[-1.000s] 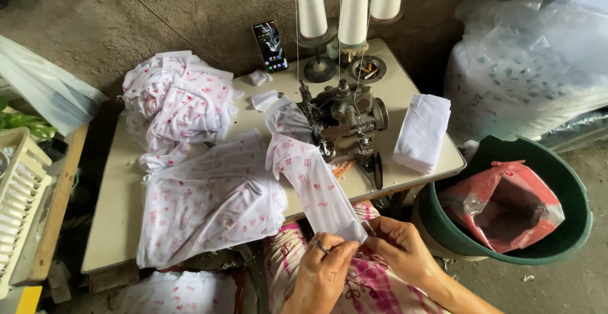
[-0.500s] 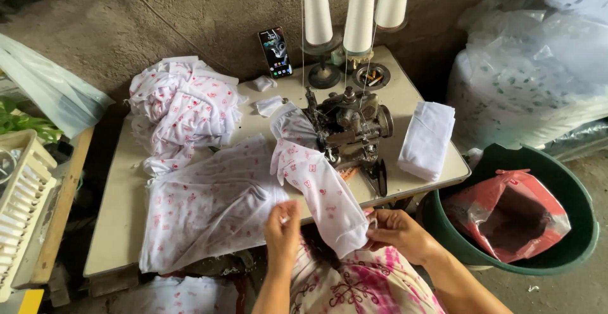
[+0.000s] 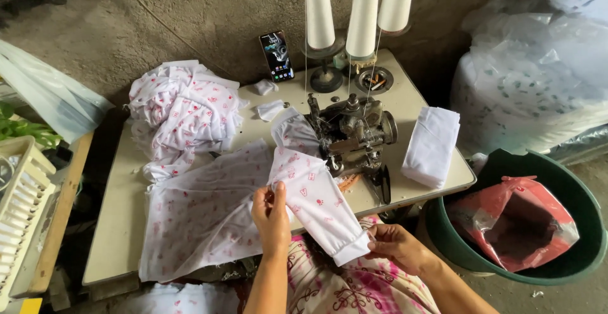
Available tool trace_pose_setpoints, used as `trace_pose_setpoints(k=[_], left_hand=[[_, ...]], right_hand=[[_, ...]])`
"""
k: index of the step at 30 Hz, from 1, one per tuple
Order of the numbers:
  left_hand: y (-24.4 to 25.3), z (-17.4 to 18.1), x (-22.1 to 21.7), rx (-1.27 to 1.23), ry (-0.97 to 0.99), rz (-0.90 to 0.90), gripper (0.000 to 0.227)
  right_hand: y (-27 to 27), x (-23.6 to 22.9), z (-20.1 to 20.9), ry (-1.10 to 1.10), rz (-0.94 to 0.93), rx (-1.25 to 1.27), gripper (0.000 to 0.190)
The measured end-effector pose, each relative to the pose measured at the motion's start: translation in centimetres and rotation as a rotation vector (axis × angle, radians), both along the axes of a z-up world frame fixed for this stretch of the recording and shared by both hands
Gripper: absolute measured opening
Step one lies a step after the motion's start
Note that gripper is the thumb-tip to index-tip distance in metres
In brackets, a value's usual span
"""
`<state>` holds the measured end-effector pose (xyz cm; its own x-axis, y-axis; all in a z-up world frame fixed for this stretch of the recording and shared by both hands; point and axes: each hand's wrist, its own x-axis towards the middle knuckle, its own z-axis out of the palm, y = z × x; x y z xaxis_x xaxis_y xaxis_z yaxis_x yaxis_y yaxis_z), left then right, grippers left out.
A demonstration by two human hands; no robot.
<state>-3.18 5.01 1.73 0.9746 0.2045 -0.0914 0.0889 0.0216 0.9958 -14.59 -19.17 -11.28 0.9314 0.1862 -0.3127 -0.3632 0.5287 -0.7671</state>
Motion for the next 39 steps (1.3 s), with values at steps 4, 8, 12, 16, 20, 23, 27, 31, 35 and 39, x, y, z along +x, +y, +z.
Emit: trace_pose_setpoints(k=[4,8,12,16,20,23,27,31,35,39], left_hand=[[-1.7,-6.0,0.8,-0.392,-0.055,0.154,0.022],[-3.8,-7.2,0.4,-0.87,0.211,-0.156,0.042],[-3.9,-4.3,0.0,-0.911,0.542,-0.29,0.069],[-4.7,-4.3,-1.5,-0.926,0.376,-0.152,0.065],[-6.0,-3.4,-3.6,-0.709,0.151,-0.007,0.063],[-5.5,-2.8,-4.0,-0.535,0.025,0.01,0.056],[-3.8,-2.3,-2.8,-0.221,-0.125,-0.155,0.055],[-1.7,-0.5,1.8,-0.074,-0.288,-0.207,0.067],[-1.9,-0.5,3.5,0.132,-0.571,0.112,0.066],[-7.3,-0.8,0.1,0.516,-0.986,0.026,0.027]], right_hand=[[-0.7,0.2,-1.2,-0.036,0.006,-0.019,0.004],[-1.9,0.1,0.7,-0.248,0.095,-0.074,0.01],[-5.0,-0.2,2.5,-0.453,0.116,0.018,0.012],[-9.0,0.1,4.0,-0.46,0.073,-0.03,0.013],[-12.1,0.4,2.7,-0.389,-0.045,-0.109,0.009],[-12.0,0.7,2.7,-0.368,-0.057,-0.153,0.008],[-9.7,1.0,2.8,-0.438,0.102,-0.138,0.011],[-5.3,0.8,1.0,-0.363,0.122,-0.074,0.014],[-1.5,-0.2,-0.3,-0.163,0.031,-0.031,0.012],[-0.5,0.1,-2.1,-0.154,0.004,-0.054,0.013]])
